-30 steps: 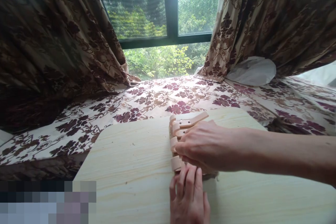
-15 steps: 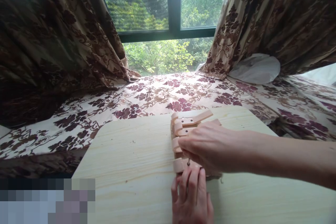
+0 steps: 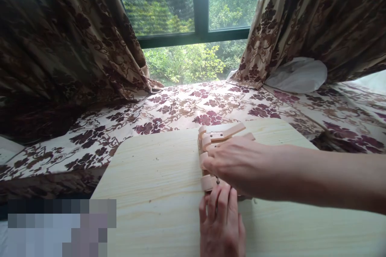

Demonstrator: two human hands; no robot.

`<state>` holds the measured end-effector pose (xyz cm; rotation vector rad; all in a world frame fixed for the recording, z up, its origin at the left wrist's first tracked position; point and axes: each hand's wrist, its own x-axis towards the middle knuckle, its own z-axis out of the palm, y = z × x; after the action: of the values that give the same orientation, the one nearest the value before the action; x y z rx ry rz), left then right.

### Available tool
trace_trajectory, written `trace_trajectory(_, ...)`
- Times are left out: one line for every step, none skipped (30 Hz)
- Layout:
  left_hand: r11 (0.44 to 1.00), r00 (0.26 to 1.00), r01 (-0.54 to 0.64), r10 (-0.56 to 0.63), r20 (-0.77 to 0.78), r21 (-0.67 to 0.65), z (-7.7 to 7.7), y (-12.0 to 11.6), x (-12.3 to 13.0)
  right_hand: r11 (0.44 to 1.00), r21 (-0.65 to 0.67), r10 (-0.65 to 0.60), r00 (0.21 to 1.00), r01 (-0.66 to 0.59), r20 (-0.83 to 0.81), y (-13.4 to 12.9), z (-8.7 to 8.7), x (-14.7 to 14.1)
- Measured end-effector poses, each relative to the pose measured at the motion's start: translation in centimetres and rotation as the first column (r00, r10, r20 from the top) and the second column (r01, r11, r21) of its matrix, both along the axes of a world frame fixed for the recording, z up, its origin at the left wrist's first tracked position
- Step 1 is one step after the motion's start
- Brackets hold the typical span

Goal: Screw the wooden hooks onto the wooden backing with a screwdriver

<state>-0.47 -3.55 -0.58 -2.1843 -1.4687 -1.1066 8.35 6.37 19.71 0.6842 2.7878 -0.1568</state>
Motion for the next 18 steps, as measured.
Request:
trace_trajectory(1.000, 1.000, 0.004, -0.004, -0.003, -0.006, 0.0, 0.0, 0.1, 1.000, 0.008, -0.028, 1.000, 0.028, 0.001, 0.1, -0.3, 0.1)
trace_trajectory(1.000, 1.000, 0.003, -0.003, 0.005, -0.002, -0.1, 0.0, 0.2, 0.997, 0.028, -0.073, 0.997, 0.072, 0.014, 0.2, -0.6, 0.2)
trace_trajectory(1.000, 1.000, -0.001, 0.001, 0.021, 0.008, -0.2, 0.0, 0.3, 0.991, 0.052, -0.126, 0.992, 0.124, 0.027, 0.3, -0.8, 0.3)
trace_trajectory(1.000, 0.999, -0.009, 0.009, 0.040, 0.018, -0.3, 0.0, 0.5, 0.982, 0.078, -0.175, 0.984, 0.172, 0.033, 0.3, -1.0, 0.3)
trace_trajectory(0.999, 0.998, -0.022, 0.020, 0.062, 0.032, -0.4, 0.1, 0.6, 0.972, 0.102, -0.216, 0.976, 0.212, 0.035, 0.4, -1.0, 0.3)
trace_trajectory(0.999, 0.997, -0.030, 0.027, 0.077, 0.041, -0.5, 0.1, 0.7, 0.965, 0.121, -0.238, 0.970, 0.232, 0.039, 0.4, -0.9, 0.2)
trace_trajectory(0.998, 0.996, -0.036, 0.031, 0.084, 0.048, -0.6, 0.1, 0.8, 0.964, 0.130, -0.241, 0.969, 0.233, 0.050, 0.3, -0.7, 0.2)
trace_trajectory(0.998, 0.996, -0.036, 0.032, 0.082, 0.049, -0.7, 0.2, 0.8, 0.968, 0.130, -0.222, 0.973, 0.212, 0.063, 0.2, -0.5, 0.1)
trace_trajectory(0.998, 0.997, -0.031, 0.028, 0.074, 0.048, -0.7, 0.2, 0.8, 0.977, 0.119, -0.187, 0.979, 0.177, 0.080, 0.1, -0.3, 0.0)
trace_trajectory(0.998, 0.997, -0.028, 0.025, 0.068, 0.050, -0.7, 0.2, 0.8, 0.987, 0.100, -0.138, 0.986, 0.129, 0.092, 0.0, -0.2, 0.0)
trace_trajectory(0.998, 0.998, -0.029, 0.025, 0.066, 0.053, -0.7, 0.3, 0.8, 0.994, 0.080, -0.086, 0.992, 0.079, 0.092, -0.1, -0.1, 0.0)
trace_trajectory(0.998, 0.997, -0.033, 0.029, 0.069, 0.060, -0.6, 0.3, 0.7, 0.997, 0.070, -0.043, 0.996, 0.038, 0.075, -0.2, -0.2, 0.0)
trace_trajectory(0.997, 0.996, -0.042, 0.037, 0.075, 0.066, -0.6, 0.3, 0.7, 0.998, 0.069, -0.007, 0.999, 0.003, 0.046, -0.3, -0.3, 0.1)
trace_trajectory(0.996, 0.996, -0.051, 0.045, 0.079, 0.069, -0.6, 0.3, 0.6, 0.997, 0.073, 0.021, 1.000, -0.022, 0.014, -0.4, -0.6, 0.2)
trace_trajectory(0.996, 0.996, -0.057, 0.052, 0.079, 0.070, -0.6, 0.3, 0.6, 0.996, 0.079, 0.037, 0.999, -0.036, -0.010, -0.5, -0.9, 0.3)
trace_trajectory(0.996, 0.996, -0.057, 0.052, 0.070, 0.067, -0.6, 0.3, 0.5, 0.996, 0.085, 0.043, 0.999, -0.041, -0.023, -0.5, -1.2, 0.3)
trace_trajectory(0.997, 0.998, -0.044, 0.041, 0.048, 0.059, -0.6, 0.3, 0.4, 0.996, 0.087, 0.035, 0.999, -0.033, -0.025, -0.4, -1.4, 0.4)
trace_trajectory(0.998, 0.999, -0.030, 0.029, 0.024, 0.049, -0.6, 0.2, 0.3, 0.996, 0.085, 0.015, 1.000, -0.013, -0.017, -0.3, -1.5, 0.4)
